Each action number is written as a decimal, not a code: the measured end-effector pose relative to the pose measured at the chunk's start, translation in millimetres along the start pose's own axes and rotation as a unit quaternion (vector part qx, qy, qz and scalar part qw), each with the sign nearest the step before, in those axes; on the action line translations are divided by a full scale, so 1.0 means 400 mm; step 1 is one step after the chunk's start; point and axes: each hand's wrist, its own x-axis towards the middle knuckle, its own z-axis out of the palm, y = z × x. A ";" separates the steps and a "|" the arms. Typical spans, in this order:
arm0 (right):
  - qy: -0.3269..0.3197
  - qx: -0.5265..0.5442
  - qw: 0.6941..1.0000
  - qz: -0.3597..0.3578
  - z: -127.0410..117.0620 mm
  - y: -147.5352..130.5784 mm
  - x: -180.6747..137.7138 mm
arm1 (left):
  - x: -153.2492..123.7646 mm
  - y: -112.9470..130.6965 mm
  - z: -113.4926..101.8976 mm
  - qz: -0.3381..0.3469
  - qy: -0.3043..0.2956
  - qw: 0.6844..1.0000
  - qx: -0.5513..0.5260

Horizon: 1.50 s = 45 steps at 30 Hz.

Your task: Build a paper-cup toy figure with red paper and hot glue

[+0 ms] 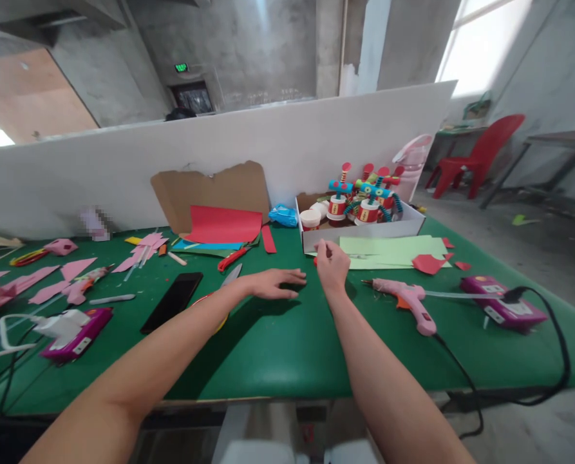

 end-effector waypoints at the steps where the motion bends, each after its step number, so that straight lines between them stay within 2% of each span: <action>1: 0.001 0.001 1.000 0.000 0.001 -0.001 0.001 | -0.020 0.000 -0.006 -0.004 0.009 1.000 -0.027; 3: -0.005 -0.001 1.000 -0.006 0.001 -0.002 0.000 | -0.034 -0.005 -0.013 -0.064 0.085 0.994 -0.026; 5: -0.016 -0.006 1.000 -0.012 -0.001 -0.001 -0.002 | -0.021 -0.010 -0.004 -0.129 0.124 0.984 0.024; 8: -0.026 -0.025 0.999 -0.024 -0.003 0.000 -0.010 | 0.012 0.004 0.037 -0.152 0.091 0.980 0.091; 12: -0.039 -0.044 0.996 -0.063 0.002 0.000 -0.019 | 0.009 0.066 0.084 -0.083 0.052 0.989 0.113; 14: -0.045 -0.049 0.995 -0.076 0.006 -0.001 -0.021 | -0.022 0.097 0.082 -0.035 0.017 0.994 0.098; 16: -0.051 -0.053 0.994 -0.077 0.009 -0.002 -0.020 | -0.069 0.113 0.061 -0.031 0.013 0.997 0.076; 18: -0.056 -0.050 0.995 -0.070 0.009 -0.003 -0.019 | -0.130 0.112 0.036 -0.105 0.073 0.989 0.072; 20: -0.056 -0.044 0.995 -0.063 0.009 -0.003 -0.019 | -0.198 0.102 0.029 -0.198 0.134 0.966 0.102; 22: -0.058 -0.040 0.996 -0.059 0.010 -0.002 -0.021 | -0.259 0.099 0.051 -0.256 0.122 0.949 0.135; 25: -0.069 -0.039 0.995 -0.057 0.015 -0.004 -0.027 | -0.299 0.122 0.125 -0.269 0.083 0.945 0.165; 27: -0.076 -0.042 0.994 -0.062 0.019 -0.007 -0.032 | -0.274 0.157 0.171 -0.265 0.091 0.945 0.167; 29: -0.081 -0.045 0.993 -0.073 0.020 -0.012 -0.036 | -0.211 0.200 0.195 -0.254 0.112 0.949 0.147; 32: -0.087 -0.047 0.991 -0.091 0.014 -0.015 -0.037 | -0.100 0.252 0.180 -0.246 0.133 0.956 0.089; 34: -0.082 -0.049 0.991 -0.088 0.004 -0.012 -0.033 | -0.059 0.257 0.149 -0.214 0.107 0.970 0.051; 37: -0.056 -0.048 0.995 -0.062 -0.007 -0.004 -0.023 | -0.078 0.210 0.116 -0.240 0.137 0.960 0.043; 39: -0.044 -0.045 0.997 -0.053 -0.005 -0.001 -0.018 | -0.119 0.167 0.116 -0.291 0.147 0.943 0.064; 41: -0.046 -0.042 0.996 -0.056 0.002 -0.001 -0.015 | -0.149 0.145 0.131 -0.304 0.132 0.939 0.088; 43: -0.055 -0.040 0.996 -0.064 0.008 -0.004 -0.014 | -0.153 0.156 0.153 -0.267 0.122 0.950 0.108; 45: -0.058 -0.035 0.995 -0.066 0.008 -0.006 -0.014 | -0.132 0.181 0.166 -0.192 0.111 0.968 0.113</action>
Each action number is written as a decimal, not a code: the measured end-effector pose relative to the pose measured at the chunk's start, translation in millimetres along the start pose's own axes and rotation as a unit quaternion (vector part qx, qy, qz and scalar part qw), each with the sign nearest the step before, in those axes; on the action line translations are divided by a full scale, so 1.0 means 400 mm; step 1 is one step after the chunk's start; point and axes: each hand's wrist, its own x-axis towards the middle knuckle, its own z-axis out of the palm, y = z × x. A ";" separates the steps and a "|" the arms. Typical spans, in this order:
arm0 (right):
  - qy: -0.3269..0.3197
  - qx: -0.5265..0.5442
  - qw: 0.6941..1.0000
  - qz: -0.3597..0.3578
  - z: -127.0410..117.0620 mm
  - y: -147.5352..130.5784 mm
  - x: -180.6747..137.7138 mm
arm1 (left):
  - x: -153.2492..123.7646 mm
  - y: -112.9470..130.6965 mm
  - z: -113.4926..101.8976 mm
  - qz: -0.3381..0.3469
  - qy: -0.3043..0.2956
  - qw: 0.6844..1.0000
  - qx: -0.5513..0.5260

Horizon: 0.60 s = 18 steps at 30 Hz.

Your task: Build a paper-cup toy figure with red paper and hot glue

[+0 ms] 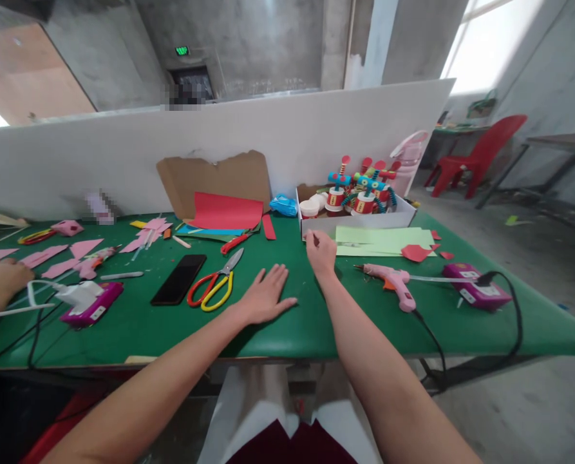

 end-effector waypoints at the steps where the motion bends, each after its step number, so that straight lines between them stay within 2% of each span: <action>1: 0.001 0.002 1.000 0.003 -0.003 0.000 -0.001 | 0.010 0.015 0.000 0.041 -0.006 0.999 -0.007; 3: 0.005 0.008 1.000 0.016 -0.011 0.002 -0.002 | 0.041 0.022 -0.009 0.087 -0.010 0.996 -0.024; 4: 0.006 0.012 1.000 0.023 -0.015 0.004 -0.002 | 0.057 0.013 -0.017 0.077 -0.005 0.996 -0.032; 6: 0.007 0.019 0.999 0.034 -0.019 0.007 -0.002 | 0.087 -0.018 -0.030 0.004 0.021 0.999 -0.040; 8: 0.008 0.022 0.999 0.037 -0.018 0.006 -0.001 | 0.103 -0.042 -0.034 -0.047 0.009 0.998 -0.037; 10: 0.009 0.016 0.999 0.034 -0.014 -0.004 0.000 | 0.105 -0.041 -0.028 -0.011 -0.008 0.999 -0.034; 13: -0.003 0.024 1.000 0.005 -0.015 -0.041 -0.007 | 0.099 -0.010 -0.020 0.130 -0.025 0.990 -0.056; 15: -0.030 0.068 0.996 -0.046 -0.022 -0.079 -0.024 | 0.104 0.000 -0.028 0.189 -0.028 0.978 -0.086; 16: -0.055 0.100 0.990 -0.083 -0.026 -0.099 -0.036 | 0.110 -0.003 -0.034 0.192 -0.019 0.976 -0.101; 18: -0.123 0.147 0.970 -0.151 -0.029 -0.136 -0.064 | 0.128 -0.019 -0.046 0.149 0.014 0.981 -0.123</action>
